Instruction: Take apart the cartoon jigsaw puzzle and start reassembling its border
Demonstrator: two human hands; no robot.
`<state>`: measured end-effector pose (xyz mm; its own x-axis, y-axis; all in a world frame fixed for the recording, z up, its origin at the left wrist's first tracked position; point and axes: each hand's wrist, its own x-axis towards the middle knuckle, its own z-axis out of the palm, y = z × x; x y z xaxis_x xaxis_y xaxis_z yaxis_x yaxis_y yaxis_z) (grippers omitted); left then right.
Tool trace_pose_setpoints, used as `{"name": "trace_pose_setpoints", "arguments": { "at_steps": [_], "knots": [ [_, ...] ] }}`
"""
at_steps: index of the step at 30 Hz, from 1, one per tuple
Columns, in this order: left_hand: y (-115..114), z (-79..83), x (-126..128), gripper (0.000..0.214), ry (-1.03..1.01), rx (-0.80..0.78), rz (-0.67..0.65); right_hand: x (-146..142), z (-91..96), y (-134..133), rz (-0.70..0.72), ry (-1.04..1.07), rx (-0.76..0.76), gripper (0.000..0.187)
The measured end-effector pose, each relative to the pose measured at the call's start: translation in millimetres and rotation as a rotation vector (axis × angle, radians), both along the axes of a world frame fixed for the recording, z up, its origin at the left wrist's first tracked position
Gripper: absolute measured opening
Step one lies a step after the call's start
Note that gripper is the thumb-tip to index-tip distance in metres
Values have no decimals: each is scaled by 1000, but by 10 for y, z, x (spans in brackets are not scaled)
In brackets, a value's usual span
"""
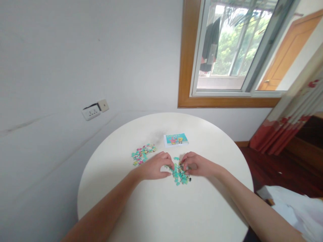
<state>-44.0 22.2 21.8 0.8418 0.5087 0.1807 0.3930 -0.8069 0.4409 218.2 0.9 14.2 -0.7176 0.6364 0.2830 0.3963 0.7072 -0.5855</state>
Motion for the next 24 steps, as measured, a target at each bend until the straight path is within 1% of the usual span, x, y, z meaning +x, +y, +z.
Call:
{"name": "trace_pose_setpoints", "arguments": {
  "at_steps": [2, 6, 8, 19, 24],
  "knots": [
    [12, -7, -10, 19, -9, -9, 2, 3, -1, 0, -1, 3, 3, 8],
    [34, -20, -25, 24, -25, -16, 11, 7, -9, 4, 17, 1, 18, 19],
    [35, -25, -22, 25, -21, -12, 13, 7, -13, 6, 22, -5, 22, 21],
    [2, -52, 39, 16, -19, 29, 48, 16, -23, 19, -25, -16, 23, 14],
    [11, -62, 35, 16, -20, 33, 47, 28, -44, 51, -7, 6, 36, 13]
  ]
}}
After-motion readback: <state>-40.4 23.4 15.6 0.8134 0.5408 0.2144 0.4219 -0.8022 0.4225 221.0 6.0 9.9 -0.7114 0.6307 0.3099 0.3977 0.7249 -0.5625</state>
